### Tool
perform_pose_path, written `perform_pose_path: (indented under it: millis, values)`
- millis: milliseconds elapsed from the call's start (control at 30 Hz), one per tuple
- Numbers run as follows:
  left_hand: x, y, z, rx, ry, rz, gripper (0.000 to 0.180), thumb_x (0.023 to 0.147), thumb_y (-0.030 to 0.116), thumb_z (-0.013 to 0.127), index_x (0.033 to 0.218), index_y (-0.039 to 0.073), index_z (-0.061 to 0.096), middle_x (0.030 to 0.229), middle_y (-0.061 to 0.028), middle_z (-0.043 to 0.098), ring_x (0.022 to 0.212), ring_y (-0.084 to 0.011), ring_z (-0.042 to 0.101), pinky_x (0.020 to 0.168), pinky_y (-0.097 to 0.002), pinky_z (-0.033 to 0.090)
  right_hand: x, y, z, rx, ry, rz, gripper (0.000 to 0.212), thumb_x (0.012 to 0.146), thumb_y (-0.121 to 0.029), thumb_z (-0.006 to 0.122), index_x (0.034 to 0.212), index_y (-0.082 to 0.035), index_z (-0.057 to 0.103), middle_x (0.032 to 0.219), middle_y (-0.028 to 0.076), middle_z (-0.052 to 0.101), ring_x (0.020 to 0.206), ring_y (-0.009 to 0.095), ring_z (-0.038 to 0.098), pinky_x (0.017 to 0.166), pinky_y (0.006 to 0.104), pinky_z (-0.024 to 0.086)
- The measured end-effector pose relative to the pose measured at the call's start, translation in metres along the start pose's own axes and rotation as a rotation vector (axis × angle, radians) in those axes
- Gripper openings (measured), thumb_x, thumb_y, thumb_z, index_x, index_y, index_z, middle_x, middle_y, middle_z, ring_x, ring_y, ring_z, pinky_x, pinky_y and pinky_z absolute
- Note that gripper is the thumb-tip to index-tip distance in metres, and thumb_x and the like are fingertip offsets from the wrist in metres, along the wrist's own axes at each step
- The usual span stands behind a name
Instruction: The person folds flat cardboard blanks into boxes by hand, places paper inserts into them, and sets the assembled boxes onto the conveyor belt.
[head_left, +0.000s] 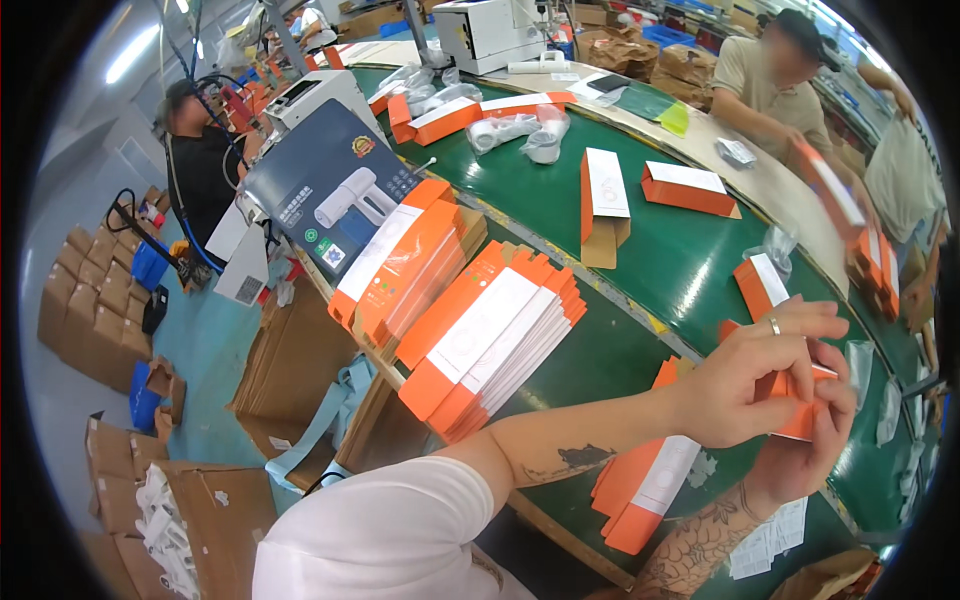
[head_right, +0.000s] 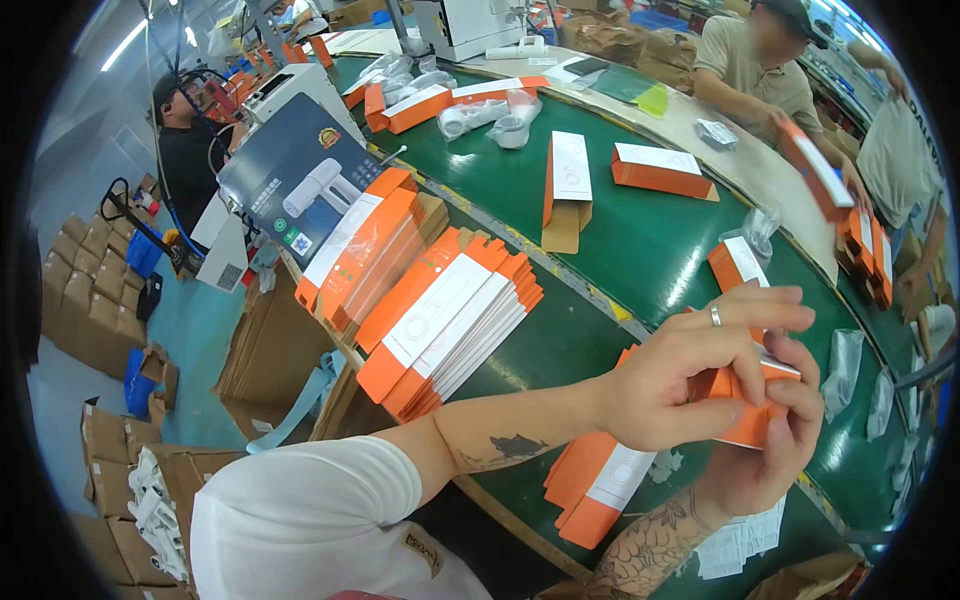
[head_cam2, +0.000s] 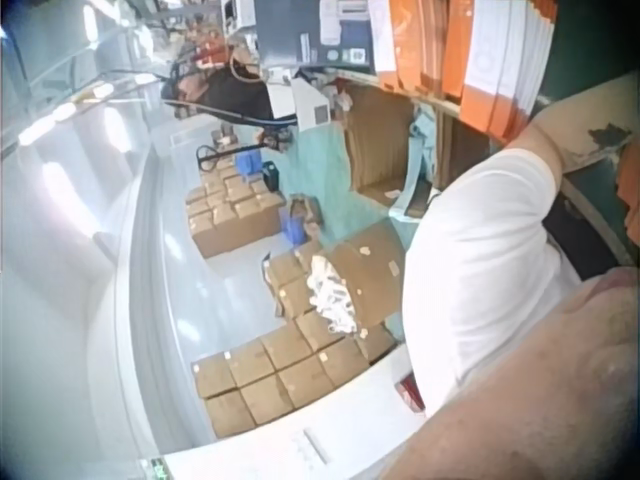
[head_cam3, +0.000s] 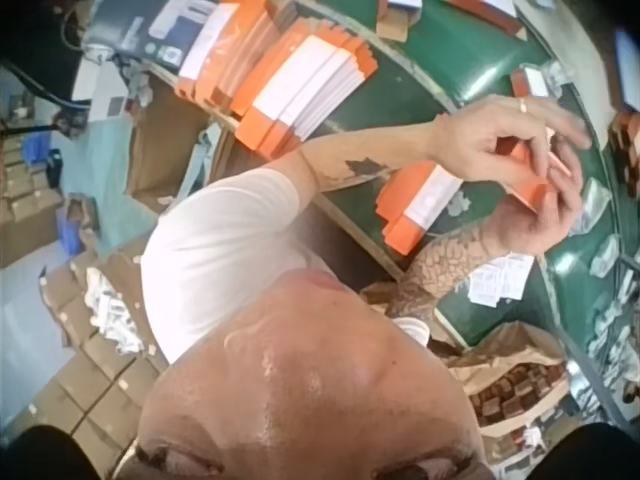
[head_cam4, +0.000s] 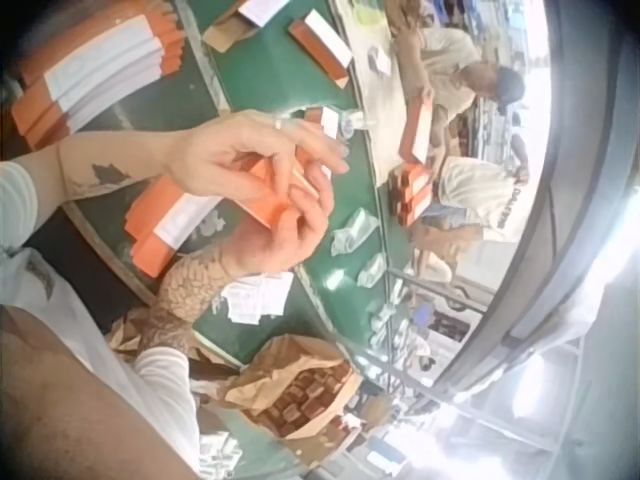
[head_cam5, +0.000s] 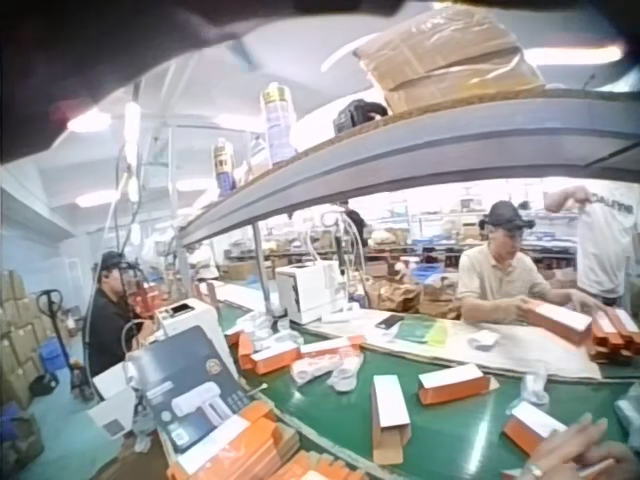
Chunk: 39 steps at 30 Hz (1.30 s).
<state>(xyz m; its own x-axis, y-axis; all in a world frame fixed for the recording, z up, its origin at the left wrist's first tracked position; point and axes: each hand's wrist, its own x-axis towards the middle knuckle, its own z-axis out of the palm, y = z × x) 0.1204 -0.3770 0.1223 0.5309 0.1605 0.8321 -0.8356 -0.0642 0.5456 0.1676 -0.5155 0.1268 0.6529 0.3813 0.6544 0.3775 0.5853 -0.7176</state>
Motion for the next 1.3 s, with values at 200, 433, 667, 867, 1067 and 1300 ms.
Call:
perform_pose_path:
  millis: [200, 433, 667, 867, 1067, 1300]
  values:
    - [0.005, 0.007, 0.001, -0.119, 0.021, -0.163, 0.039, 0.068, -0.007, 0.051, 0.104, 0.004, 0.062, 0.132, -0.0165, 0.058, 0.137, -0.0362, 0.041, 0.114, -0.0494, 0.027, -0.005, 0.000, -0.004, -0.299, 0.122, 0.046, 0.030, 0.090, -0.009, 0.053, 0.118, 0.003, 0.056, 0.127, 0.017, 0.055, 0.122, 0.028, 0.052, 0.104, 0.0432, 0.043]
    - [0.005, 0.000, -0.003, -0.038, 0.012, -0.117, 0.042, 0.071, -0.006, 0.052, 0.111, 0.004, 0.061, 0.131, -0.0149, 0.059, 0.129, -0.0317, 0.051, 0.117, -0.0505, 0.022, -0.002, 0.003, 0.002, -0.382, 0.148, 0.062, 0.032, 0.093, -0.006, 0.052, 0.123, 0.004, 0.053, 0.127, 0.017, 0.055, 0.121, 0.026, 0.053, 0.104, 0.0399, 0.043]
    - [0.007, 0.008, -0.004, 0.023, 0.025, -0.169, 0.055, 0.068, -0.007, 0.047, 0.122, -0.001, 0.055, 0.108, -0.0141, 0.066, 0.109, -0.0328, 0.062, 0.115, -0.0480, 0.026, -0.001, 0.003, 0.009, -0.393, 0.178, 0.069, 0.038, 0.088, -0.003, 0.054, 0.125, 0.005, 0.050, 0.125, 0.018, 0.056, 0.118, 0.027, 0.055, 0.103, 0.0419, 0.044]
    - [0.006, 0.010, -0.006, 0.022, -0.033, -0.098, 0.057, 0.071, -0.006, 0.049, 0.128, -0.001, 0.051, 0.109, -0.0149, 0.064, 0.106, -0.0310, 0.062, 0.110, -0.0482, 0.032, -0.003, -0.001, 0.012, -0.403, 0.195, 0.027, 0.041, 0.090, -0.006, 0.051, 0.129, 0.007, 0.048, 0.122, 0.020, 0.058, 0.114, 0.025, 0.056, 0.101, 0.0395, 0.045]
    - [0.003, -0.001, 0.001, 0.191, -0.085, -0.067, 0.065, 0.081, -0.001, 0.055, 0.144, -0.002, 0.040, 0.130, -0.0203, 0.057, 0.126, -0.0378, 0.051, 0.112, -0.0436, 0.033, 0.002, 0.003, 0.018, -0.363, 0.316, 0.019, 0.040, 0.095, -0.005, 0.046, 0.133, 0.008, 0.045, 0.119, 0.021, 0.061, 0.109, 0.023, 0.059, 0.097, 0.0345, 0.046]
    - [0.005, -0.001, -0.013, 0.029, -0.047, -0.240, 0.060, 0.087, -0.001, 0.054, 0.145, -0.001, 0.039, 0.143, -0.0174, 0.051, 0.133, -0.0280, 0.049, 0.116, -0.0387, 0.025, 0.007, 0.015, 0.029, -0.172, 0.215, -0.014, 0.032, 0.101, -0.009, 0.044, 0.130, 0.003, 0.044, 0.111, 0.017, 0.063, 0.104, 0.017, 0.059, 0.093, 0.0289, 0.045]
